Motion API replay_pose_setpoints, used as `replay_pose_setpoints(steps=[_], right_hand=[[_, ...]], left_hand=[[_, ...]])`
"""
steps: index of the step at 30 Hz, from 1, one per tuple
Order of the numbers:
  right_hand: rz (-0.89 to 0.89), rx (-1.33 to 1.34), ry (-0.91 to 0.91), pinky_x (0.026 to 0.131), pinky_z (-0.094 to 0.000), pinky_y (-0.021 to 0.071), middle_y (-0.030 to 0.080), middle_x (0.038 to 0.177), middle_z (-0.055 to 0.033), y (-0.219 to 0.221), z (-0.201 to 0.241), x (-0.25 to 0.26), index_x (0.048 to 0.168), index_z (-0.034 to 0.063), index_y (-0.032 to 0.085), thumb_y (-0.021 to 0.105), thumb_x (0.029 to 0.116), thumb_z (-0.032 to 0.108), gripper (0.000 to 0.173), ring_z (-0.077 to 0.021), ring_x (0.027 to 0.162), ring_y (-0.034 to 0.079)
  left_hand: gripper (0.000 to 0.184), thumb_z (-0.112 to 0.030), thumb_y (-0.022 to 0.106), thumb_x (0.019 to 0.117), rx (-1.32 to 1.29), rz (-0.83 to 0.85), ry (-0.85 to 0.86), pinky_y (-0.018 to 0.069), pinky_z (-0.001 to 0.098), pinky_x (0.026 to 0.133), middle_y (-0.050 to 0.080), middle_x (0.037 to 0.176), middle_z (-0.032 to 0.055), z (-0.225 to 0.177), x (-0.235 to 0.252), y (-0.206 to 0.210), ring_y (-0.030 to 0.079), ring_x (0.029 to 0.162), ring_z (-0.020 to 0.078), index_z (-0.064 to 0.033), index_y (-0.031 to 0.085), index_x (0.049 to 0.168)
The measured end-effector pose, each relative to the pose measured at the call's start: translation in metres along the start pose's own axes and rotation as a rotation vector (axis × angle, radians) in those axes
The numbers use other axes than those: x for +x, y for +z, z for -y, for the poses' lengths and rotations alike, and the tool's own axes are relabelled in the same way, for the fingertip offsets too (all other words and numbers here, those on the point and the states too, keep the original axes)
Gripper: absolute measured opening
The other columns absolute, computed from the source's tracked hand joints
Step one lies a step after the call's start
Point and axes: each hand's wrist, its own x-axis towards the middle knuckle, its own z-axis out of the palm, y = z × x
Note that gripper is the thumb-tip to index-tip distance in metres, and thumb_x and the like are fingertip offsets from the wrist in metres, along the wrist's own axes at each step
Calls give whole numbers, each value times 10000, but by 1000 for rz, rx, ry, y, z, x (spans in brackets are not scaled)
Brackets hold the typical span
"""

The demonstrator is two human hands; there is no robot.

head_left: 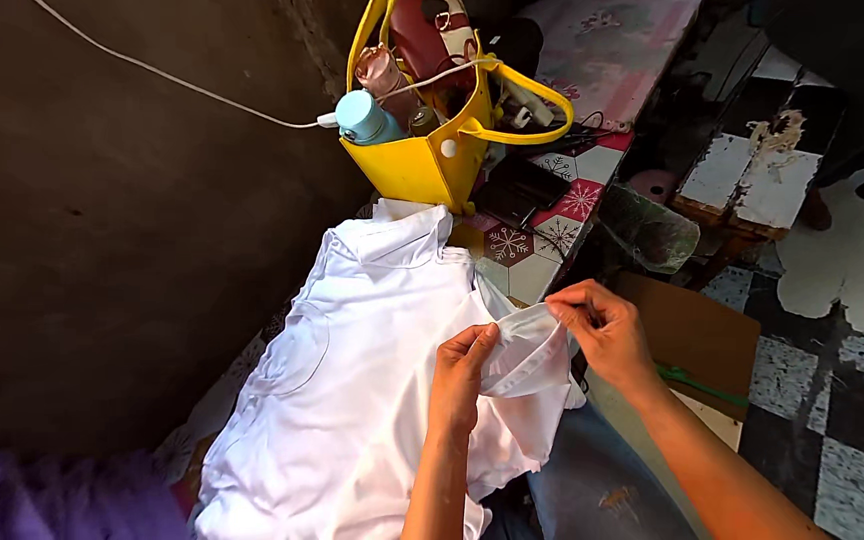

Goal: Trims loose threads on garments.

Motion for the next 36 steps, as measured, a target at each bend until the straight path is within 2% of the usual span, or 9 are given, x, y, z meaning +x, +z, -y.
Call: replay_pose_setpoints(steps=[2, 4, 10, 16, 19, 20, 24, 33, 36], right_hand=[[62, 19, -59, 618, -95, 430, 715, 978, -43, 9, 13, -7, 1009, 10, 768, 704, 939, 178, 193, 57, 708, 538], [67, -116, -147, 660, -153, 511, 738, 992, -75, 20, 15, -12, 1008, 42, 787, 733, 918, 218, 205, -29, 764, 640], [-10, -306, -452, 644, -252, 558, 764, 938, -118, 37, -10, -17, 948, 29, 751, 629, 969, 96, 141, -154, 780, 726], [-30, -204, -81, 717, -228, 531, 644, 828, -79, -7, -8, -20, 943, -33, 653, 508, 1050, 145, 253, -74, 759, 622], [2, -568, 121, 719, -571, 545, 683, 947, -271, -53, -13, -18, 1036, -96, 668, 569, 1029, 116, 235, -401, 814, 690], [-15, -582, 155, 719, -578, 526, 674, 1005, -286, -59, -18, -18, 1065, -96, 677, 599, 1025, 158, 268, -408, 823, 675], [-21, -142, 127, 619, -140, 444, 646, 1249, -88, -38, -19, -21, 1248, 4, 679, 647, 1000, 266, 362, 25, 733, 525], [103, -149, 26, 705, -252, 537, 702, 966, -72, 15, -2, -8, 940, 31, 736, 669, 933, 75, 81, -91, 802, 648], [132, 11, 195, 616, -168, 481, 665, 871, 16, 3, -5, -9, 985, 43, 701, 585, 990, 96, 128, 12, 671, 556]], left_hand=[[284, -76, 526, 1031, 1, 3, 11, 549, 193, 643, 694, 726, -39, 0, -1, 3, 646, 667, 17, -68, 733, 837], [279, -66, 532, 1028, 2, -5, 14, 553, 193, 644, 698, 727, -36, 1, -1, 6, 651, 668, 17, -61, 735, 838], [223, -51, 588, 1007, 121, -70, 37, 547, 197, 673, 698, 726, -25, -1, 4, 6, 650, 685, 18, -36, 741, 845], [207, -73, 624, 999, 135, -109, -18, 541, 214, 642, 693, 710, 3, -5, 14, 10, 644, 659, 41, -36, 753, 841], [208, -76, 600, 1013, 99, -94, -18, 545, 214, 649, 692, 728, 3, -7, 12, 9, 648, 674, 46, -48, 746, 866], [214, -76, 583, 1020, 90, -75, -14, 541, 210, 651, 683, 730, -3, -6, 11, 9, 642, 678, 41, -56, 736, 871], [241, -100, 505, 1055, 120, 38, -1, 534, 196, 676, 666, 767, -32, 1, 11, 8, 628, 710, 20, -90, 701, 917], [273, -103, 452, 1071, 231, 135, -46, 529, 171, 685, 681, 808, -54, -1, 11, 4, 632, 735, -7, -95, 719, 1016], [281, -111, 457, 1072, 192, 160, -85, 535, 174, 663, 676, 770, -47, 3, 12, 2, 629, 700, -2, -96, 724, 985]])
